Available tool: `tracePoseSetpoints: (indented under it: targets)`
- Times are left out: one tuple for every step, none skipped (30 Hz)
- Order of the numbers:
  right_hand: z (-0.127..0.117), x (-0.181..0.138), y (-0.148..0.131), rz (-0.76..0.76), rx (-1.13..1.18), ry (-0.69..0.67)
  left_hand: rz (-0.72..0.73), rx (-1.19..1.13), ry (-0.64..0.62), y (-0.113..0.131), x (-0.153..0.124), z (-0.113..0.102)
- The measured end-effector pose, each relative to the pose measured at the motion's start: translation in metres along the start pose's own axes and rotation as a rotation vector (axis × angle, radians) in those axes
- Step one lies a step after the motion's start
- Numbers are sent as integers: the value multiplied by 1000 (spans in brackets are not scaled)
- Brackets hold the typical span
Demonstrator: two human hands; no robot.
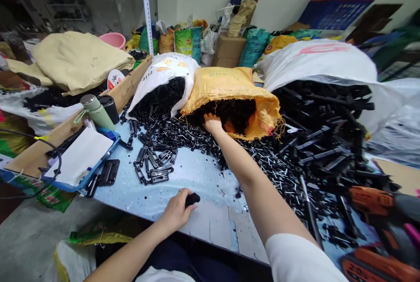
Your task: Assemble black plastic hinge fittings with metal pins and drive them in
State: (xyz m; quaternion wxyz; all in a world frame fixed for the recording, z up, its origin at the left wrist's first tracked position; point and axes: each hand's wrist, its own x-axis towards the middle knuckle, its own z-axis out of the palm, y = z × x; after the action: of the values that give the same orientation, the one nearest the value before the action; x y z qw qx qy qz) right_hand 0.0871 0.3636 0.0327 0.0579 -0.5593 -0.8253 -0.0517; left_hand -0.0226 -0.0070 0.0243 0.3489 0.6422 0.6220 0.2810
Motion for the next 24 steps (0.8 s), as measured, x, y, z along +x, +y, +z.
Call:
tracePoseSetpoints:
  targets:
    - [0, -2, -3, 28, 37, 0, -19, -16, 11, 5, -2, 1]
    - [-1, -3, -7, 56, 79, -2, -31, -36, 30, 9, -4, 1]
    - [-3, -3, -10, 80, 125, -4, -34, -61, 54, 11, -6, 0]
    - [-4, -2, -11, 95, 174, -3, -28, -86, 83, 12, -8, -1]
    - [-7, -2, -12, 102, 225, 3, -19, -107, 113, 11, -10, -2]
    - [-9, -3, -11, 102, 277, 12, -15, -125, 143, 8, -12, -4]
    - [-11, -7, -9, 100, 331, 21, -18, -139, 170, 4, -13, -5]
    - [-13, -13, -6, 97, 385, 26, -27, -152, 191, 0, -13, -7]
    - [-15, -23, -2, 95, 434, 24, -38, -166, 206, -5, -14, -7]
    - [-16, -37, 3, 94, 469, 17, -50, -182, 220, -10, -13, -7]
    - [-17, -55, 7, 89, 526, -2, -56, -199, 229, -14, -13, -7]
    - [-19, -76, 11, 77, 626, -37, -59, -215, 236, -17, -12, -5]
    - [-20, -101, 15, 58, 777, -93, -58, -232, 241, -19, -11, -4]
    - [-22, -129, 17, 36, 963, -169, -57, -249, 246, -21, -10, -2]
    - [-25, -158, 19, 15, 1159, -260, -56, -267, 254, -21, -9, 1]
    - [-27, -187, 21, -3, 1314, -363, -55, -283, 261, -21, -8, 2]
    - [-29, -215, 21, -19, 1379, -470, -55, -297, 268, -21, -8, 4]
    - [-30, -241, 21, -40, 1343, -566, -55, -306, 276, -20, -9, 5]
    - [-30, -264, 19, -69, 1235, -636, -55, -309, 285, -20, -10, 6]
    - [-29, -284, 17, -93, 1078, -649, -53, -307, 294, -19, -11, 7]
    - [-27, -298, 13, -117, 907, -602, -49, -302, 303, -19, -12, 7]
    - [-25, -309, 7, -146, 746, -512, -45, -295, 312, -19, -13, 7]
    - [-21, -315, 1, -176, 617, -396, -41, -287, 321, -19, -14, 7]
    - [-18, -318, -8, -207, 535, -287, -36, -280, 328, -18, -15, 8]
